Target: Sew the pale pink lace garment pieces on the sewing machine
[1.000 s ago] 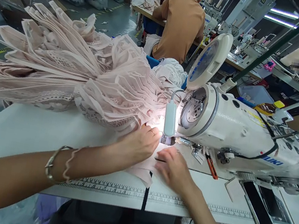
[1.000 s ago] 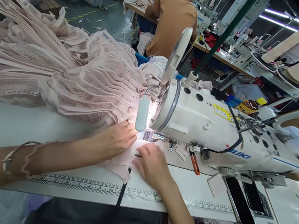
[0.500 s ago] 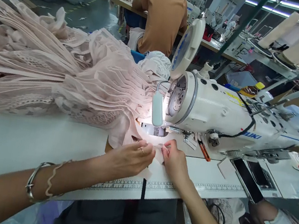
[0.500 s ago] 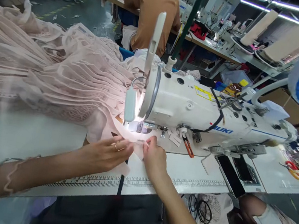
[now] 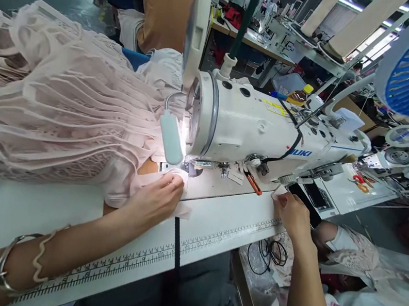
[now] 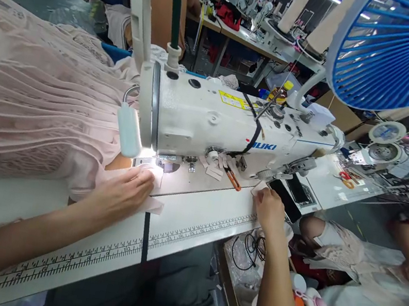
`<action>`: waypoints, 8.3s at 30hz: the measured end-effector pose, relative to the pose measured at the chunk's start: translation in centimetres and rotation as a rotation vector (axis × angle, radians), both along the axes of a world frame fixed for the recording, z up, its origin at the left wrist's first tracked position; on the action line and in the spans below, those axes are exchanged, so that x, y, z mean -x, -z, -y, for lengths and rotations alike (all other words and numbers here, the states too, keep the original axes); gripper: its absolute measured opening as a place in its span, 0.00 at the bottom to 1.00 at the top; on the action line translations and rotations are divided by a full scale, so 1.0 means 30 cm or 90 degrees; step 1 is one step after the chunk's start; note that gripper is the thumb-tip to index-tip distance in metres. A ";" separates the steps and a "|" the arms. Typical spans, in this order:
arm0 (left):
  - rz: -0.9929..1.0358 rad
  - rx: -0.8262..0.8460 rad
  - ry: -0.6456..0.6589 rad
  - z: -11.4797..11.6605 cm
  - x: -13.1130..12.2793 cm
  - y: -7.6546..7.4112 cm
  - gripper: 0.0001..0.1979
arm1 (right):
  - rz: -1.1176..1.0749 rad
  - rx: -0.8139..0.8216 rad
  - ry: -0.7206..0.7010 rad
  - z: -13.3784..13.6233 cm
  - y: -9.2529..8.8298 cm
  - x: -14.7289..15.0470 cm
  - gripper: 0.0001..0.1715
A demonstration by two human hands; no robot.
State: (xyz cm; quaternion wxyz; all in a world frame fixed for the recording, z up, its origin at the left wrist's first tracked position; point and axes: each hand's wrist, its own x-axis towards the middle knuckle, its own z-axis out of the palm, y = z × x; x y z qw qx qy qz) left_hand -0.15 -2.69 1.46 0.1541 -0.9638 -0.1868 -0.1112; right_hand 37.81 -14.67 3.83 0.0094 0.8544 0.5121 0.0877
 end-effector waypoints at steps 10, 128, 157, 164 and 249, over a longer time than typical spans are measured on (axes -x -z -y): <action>-0.003 0.011 0.036 -0.056 -0.002 0.036 0.16 | 0.130 -0.293 -0.042 -0.025 -0.012 0.205 0.21; 0.136 0.131 -0.055 -0.053 -0.059 0.123 0.16 | -0.134 0.000 -0.546 -0.370 0.175 0.515 0.27; 0.139 0.085 0.000 -0.122 0.011 0.055 0.16 | -0.267 -0.156 -0.582 -0.330 0.148 0.515 0.27; 0.156 0.061 0.065 -0.129 0.011 0.077 0.16 | -0.294 -0.202 -0.609 -0.324 0.138 0.517 0.22; 0.182 0.306 -0.025 -0.184 0.009 0.049 0.09 | -0.154 -0.096 -0.607 -0.337 0.173 0.512 0.32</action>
